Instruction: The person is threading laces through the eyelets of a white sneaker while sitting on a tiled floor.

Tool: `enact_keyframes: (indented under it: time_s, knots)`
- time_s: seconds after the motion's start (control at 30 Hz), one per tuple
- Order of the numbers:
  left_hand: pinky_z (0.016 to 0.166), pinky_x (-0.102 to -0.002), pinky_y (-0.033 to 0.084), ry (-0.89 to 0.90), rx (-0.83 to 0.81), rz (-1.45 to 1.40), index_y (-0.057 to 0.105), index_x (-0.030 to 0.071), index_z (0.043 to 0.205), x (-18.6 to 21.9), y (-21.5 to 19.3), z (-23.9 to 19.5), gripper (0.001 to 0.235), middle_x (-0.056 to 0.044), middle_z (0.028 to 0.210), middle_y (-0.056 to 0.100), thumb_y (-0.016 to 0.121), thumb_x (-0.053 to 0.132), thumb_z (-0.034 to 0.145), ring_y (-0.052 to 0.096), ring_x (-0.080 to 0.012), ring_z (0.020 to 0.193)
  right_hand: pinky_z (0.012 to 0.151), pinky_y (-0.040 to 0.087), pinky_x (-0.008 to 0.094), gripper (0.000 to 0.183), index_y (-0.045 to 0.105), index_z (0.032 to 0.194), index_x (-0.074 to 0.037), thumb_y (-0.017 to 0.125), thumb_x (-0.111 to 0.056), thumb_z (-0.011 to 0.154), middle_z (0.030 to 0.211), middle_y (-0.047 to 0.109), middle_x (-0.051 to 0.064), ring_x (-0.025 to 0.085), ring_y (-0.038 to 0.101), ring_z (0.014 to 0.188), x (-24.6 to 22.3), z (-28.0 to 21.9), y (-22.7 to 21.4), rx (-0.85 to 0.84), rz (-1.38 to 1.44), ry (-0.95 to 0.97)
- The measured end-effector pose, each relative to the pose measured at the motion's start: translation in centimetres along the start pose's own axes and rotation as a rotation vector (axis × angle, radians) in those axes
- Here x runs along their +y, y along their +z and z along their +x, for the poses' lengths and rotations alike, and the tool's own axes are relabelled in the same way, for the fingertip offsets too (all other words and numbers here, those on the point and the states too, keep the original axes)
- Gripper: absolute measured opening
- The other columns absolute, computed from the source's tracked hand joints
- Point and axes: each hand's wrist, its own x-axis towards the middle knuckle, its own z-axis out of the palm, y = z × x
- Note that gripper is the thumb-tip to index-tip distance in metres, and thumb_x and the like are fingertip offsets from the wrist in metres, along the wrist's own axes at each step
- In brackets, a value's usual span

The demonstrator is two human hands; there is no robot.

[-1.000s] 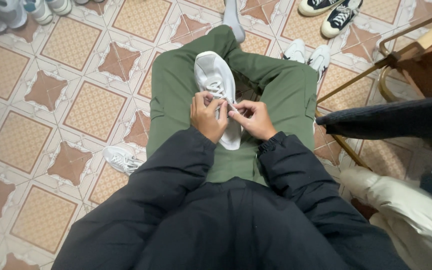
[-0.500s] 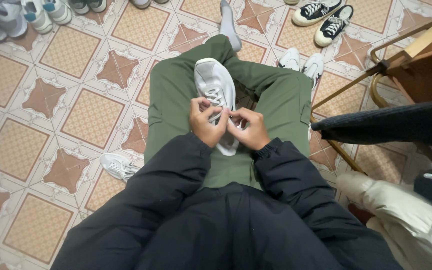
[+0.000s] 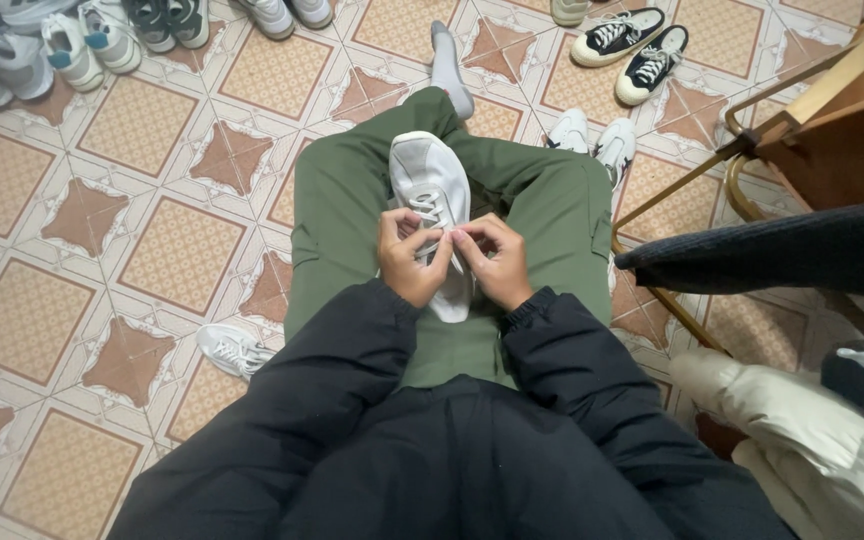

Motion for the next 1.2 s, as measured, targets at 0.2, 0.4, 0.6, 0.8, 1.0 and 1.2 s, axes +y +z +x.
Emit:
enact_keyframes:
  time_s: [0.2, 0.4, 0.6, 0.8, 1.0, 1.2]
  knots:
    - [0.07, -0.033, 0.053, 0.016, -0.009, -0.021, 0.074, 0.012, 0.074, 0.1, 0.0, -0.1, 0.009, -0.005, 0.099, 0.054, 0.082, 0.015, 0.078, 0.06, -0.0271, 0.077, 0.055, 0.053, 0.025, 0.006, 0.08, 0.1, -0.01, 0.075, -0.014, 0.099, 0.081, 0.069, 0.006, 0.015, 0.067, 0.071, -0.7, 0.2, 0.0, 0.011, 0.01, 0.006]
    - [0.073, -0.034, 0.052, 0.041, -0.016, 0.034, 0.073, 0.013, 0.073, 1.3, -0.3, 0.4, 0.01, -0.004, 0.097, 0.053, 0.083, 0.016, 0.075, 0.059, -0.0276, 0.079, 0.054, 0.054, 0.032, 0.009, 0.075, 0.092, -0.009, 0.073, -0.012, 0.1, 0.078, 0.067, 0.008, 0.027, 0.068, 0.068, -3.3, 0.6, -0.3, 0.045, -0.147, -0.128]
    - [0.075, -0.037, 0.051, 0.043, -0.007, 0.094, 0.073, 0.013, 0.073, 2.1, -0.1, 0.5, 0.011, -0.003, 0.097, 0.053, 0.083, 0.017, 0.074, 0.059, -0.0273, 0.082, 0.057, 0.056, 0.032, 0.012, 0.072, 0.092, -0.008, 0.069, -0.014, 0.103, 0.08, 0.066, 0.008, 0.029, 0.068, 0.07, -4.1, 0.5, -0.4, 0.073, -0.212, -0.186]
    - [0.077, -0.039, 0.05, 0.025, -0.02, 0.114, 0.074, 0.012, 0.073, 2.3, 0.2, 0.3, 0.013, -0.004, 0.098, 0.054, 0.084, 0.02, 0.076, 0.059, -0.0279, 0.084, 0.057, 0.059, 0.032, 0.016, 0.069, 0.091, -0.005, 0.068, -0.014, 0.104, 0.081, 0.066, 0.009, 0.03, 0.07, 0.07, -4.4, 0.3, -0.4, 0.123, -0.183, -0.167]
    - [0.078, -0.039, 0.05, -0.014, -0.033, 0.12, 0.074, 0.01, 0.074, 1.8, 0.1, 0.3, 0.016, -0.005, 0.099, 0.054, 0.083, 0.022, 0.079, 0.059, -0.029, 0.085, 0.059, 0.061, 0.031, 0.019, 0.067, 0.091, -0.003, 0.066, -0.015, 0.106, 0.082, 0.065, 0.01, 0.027, 0.071, 0.071, -5.2, 0.4, -0.8, 0.162, -0.14, -0.165]
    - [0.078, -0.04, 0.048, -0.011, -0.03, 0.133, 0.073, 0.013, 0.075, 1.6, 0.2, 0.2, 0.016, -0.003, 0.1, 0.053, 0.082, 0.025, 0.081, 0.059, -0.0287, 0.087, 0.057, 0.06, 0.03, 0.021, 0.067, 0.089, -0.004, 0.064, -0.015, 0.107, 0.079, 0.063, 0.007, 0.025, 0.071, 0.067, -7.2, 0.6, -1.6, 0.182, -0.128, -0.199]
